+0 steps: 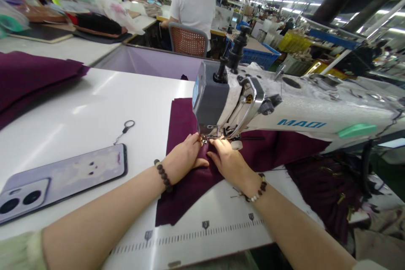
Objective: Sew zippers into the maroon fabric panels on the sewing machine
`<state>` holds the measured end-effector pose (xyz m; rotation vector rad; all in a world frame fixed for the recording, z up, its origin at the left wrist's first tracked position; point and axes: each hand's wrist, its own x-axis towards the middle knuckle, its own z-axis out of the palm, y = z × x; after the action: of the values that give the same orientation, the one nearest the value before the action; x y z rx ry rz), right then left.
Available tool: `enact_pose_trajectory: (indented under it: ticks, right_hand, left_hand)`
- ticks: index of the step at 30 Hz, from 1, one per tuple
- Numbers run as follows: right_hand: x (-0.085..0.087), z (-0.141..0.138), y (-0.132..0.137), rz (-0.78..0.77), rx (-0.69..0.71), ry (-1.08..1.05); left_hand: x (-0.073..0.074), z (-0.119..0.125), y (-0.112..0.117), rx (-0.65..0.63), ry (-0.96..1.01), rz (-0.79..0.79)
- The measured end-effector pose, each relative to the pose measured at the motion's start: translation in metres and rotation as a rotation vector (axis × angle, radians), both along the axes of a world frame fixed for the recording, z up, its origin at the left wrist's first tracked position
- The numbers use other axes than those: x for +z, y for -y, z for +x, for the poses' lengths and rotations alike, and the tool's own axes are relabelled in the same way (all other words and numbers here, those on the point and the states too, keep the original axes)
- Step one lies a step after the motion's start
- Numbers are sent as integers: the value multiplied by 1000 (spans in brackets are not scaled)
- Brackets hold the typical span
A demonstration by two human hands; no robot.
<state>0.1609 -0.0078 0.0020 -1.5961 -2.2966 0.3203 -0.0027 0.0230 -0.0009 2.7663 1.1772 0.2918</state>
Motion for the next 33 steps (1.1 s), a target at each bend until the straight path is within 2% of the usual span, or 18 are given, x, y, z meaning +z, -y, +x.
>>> enact_pose_trajectory:
  ticks: [13, 16, 19, 23, 25, 27, 29, 31, 33]
  right_hand:
    - [-3, 2, -1, 36, -39, 127]
    - [4, 14, -3, 33, -120, 267]
    - [23, 28, 0, -74, -127, 379]
    - [63, 35, 26, -277, 46, 399]
    - [80, 33, 41, -417, 241, 349]
    - [86, 30, 49, -498, 407, 283]
    - [80, 27, 48, -411, 398, 246]
    - [62, 23, 41, -202, 255, 231]
    - [39, 20, 34, -64, 144, 208]
  left_hand:
    - [-4, -2, -3, -12, 41, 65]
    - [-6, -2, -2, -24, -20, 93]
    - [-4, -7, -6, -84, -90, 82]
    - [4, -18, -13, -127, -149, 74]
    - [9, -20, -9, -138, -153, 92]
    - [13, -18, 0, -147, -139, 95]
    - [13, -14, 11, -135, -110, 101]
    - [10, -9, 20, -107, -77, 119]
    - [4, -6, 25, -84, -60, 140]
